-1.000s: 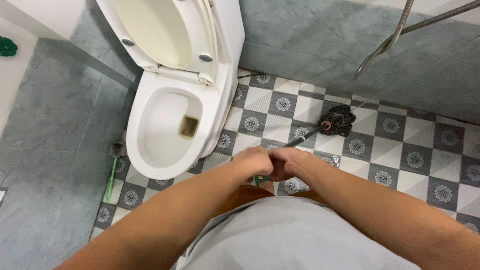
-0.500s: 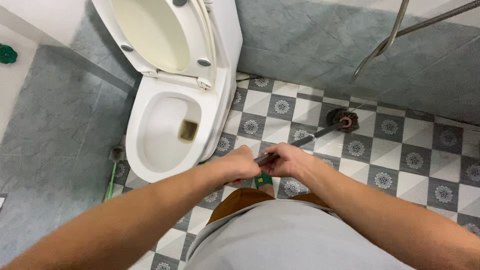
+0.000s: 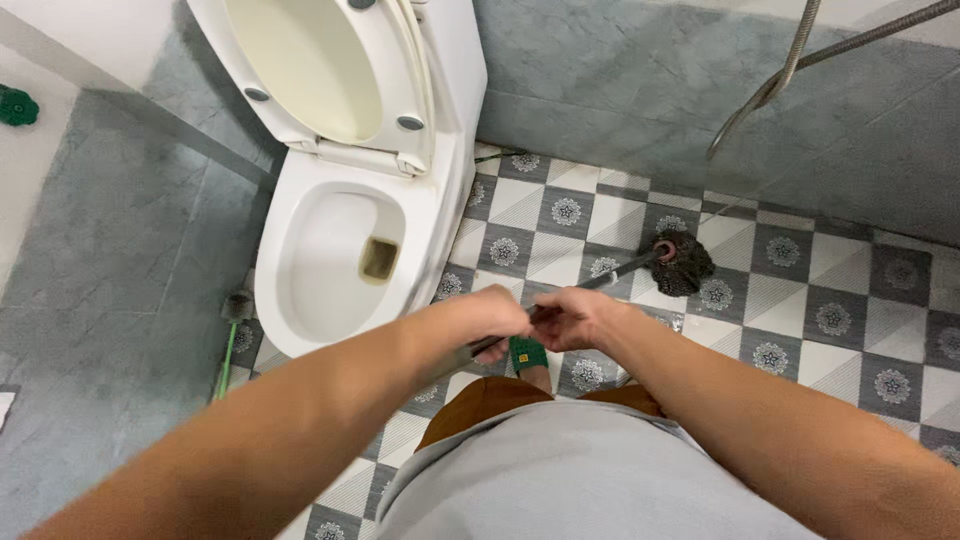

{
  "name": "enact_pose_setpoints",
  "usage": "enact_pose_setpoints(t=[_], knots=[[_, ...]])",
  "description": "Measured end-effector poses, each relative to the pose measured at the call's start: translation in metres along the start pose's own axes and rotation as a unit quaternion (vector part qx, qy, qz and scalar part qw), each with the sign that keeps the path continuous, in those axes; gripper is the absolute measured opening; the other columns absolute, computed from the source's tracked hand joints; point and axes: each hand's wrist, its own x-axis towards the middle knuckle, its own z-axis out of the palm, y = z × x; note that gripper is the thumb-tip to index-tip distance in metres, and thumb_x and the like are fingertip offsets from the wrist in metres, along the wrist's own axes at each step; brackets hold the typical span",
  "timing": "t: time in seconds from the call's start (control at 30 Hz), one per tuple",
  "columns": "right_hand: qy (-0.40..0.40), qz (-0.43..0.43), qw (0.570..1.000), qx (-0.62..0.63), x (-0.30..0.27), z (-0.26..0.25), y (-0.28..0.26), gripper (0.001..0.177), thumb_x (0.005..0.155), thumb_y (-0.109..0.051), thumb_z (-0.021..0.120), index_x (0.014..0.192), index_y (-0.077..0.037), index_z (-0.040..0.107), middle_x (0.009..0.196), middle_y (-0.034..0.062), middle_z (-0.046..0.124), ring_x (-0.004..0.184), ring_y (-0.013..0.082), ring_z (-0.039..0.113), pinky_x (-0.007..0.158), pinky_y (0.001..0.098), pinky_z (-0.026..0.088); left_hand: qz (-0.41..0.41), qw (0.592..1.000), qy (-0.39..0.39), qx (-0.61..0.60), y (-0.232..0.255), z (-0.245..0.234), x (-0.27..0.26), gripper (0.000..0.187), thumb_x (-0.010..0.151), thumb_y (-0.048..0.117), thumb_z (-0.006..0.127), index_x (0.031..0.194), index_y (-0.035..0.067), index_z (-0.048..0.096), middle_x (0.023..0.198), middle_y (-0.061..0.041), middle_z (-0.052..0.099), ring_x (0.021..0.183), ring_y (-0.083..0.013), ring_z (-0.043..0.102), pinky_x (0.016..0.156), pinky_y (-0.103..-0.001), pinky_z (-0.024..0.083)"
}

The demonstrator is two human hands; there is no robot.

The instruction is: The person assembles a mop by connecting a metal pole to a mop head. They then use a handheld bidet sprayer to rinse the mop head and the pole connection. Finally, they secure the connection with a small green clip.

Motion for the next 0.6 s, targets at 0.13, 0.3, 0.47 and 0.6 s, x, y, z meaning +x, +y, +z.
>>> enact_pose_setpoints(t=[0.13, 0.3, 0.47, 0.6], knots=[[-0.012, -0.012, 0.999, 0.033, 0.026, -0.027, -0.005, 0.019, 0.098, -0.020, 0.064, 0.108, -0.004, 0.064, 0.107, 0.0069, 0.067, 0.098, 0.0205, 0.065, 0.088, 0.0356, 0.054, 0.014, 0.991, 0.075, 0.114, 0.020, 0.020, 0.008, 0.022, 0.089, 0.011, 0.062, 0.093, -0.008, 0.070, 0.078, -0.020, 0.074, 0.059, -0.0281, 0.071, 0.050, -0.043, 0.059], [-0.008, -0.013, 0.998, 0.054, 0.019, -0.026, 0.000, 0.014, 0.097, -0.014, 0.064, 0.105, -0.004, 0.062, 0.108, 0.0084, 0.064, 0.098, 0.0201, 0.062, 0.090, 0.0376, 0.054, 0.071, 0.962, 0.156, 0.212, 0.010, 0.026, 0.004, 0.030, 0.078, 0.006, 0.071, 0.106, -0.004, 0.068, 0.089, -0.023, 0.072, 0.073, -0.0310, 0.070, 0.060, -0.040, 0.057], [-0.005, -0.016, 0.993, 0.114, -0.015, -0.006, 0.016, 0.019, 0.097, -0.008, 0.060, 0.111, 0.004, 0.055, 0.107, 0.0160, 0.059, 0.100, 0.0253, 0.061, 0.096, 0.0447, 0.055, 0.064, 0.970, 0.096, 0.216, -0.002, 0.027, -0.008, 0.021, 0.079, 0.002, 0.064, 0.095, -0.008, 0.073, 0.078, -0.024, 0.073, 0.066, -0.0325, 0.073, 0.054, -0.041, 0.056], [-0.007, -0.017, 0.991, 0.132, -0.008, -0.001, 0.022, 0.016, 0.097, -0.007, 0.054, 0.108, 0.004, 0.053, 0.100, 0.0144, 0.054, 0.092, 0.0240, 0.056, 0.092, 0.0472, 0.051, 0.048, 0.996, 0.045, 0.068, -0.014, 0.023, -0.021, 0.012, 0.084, 0.000, 0.058, 0.082, -0.009, 0.065, 0.062, -0.019, 0.064, 0.048, -0.0281, 0.062, 0.040, -0.043, 0.045]])
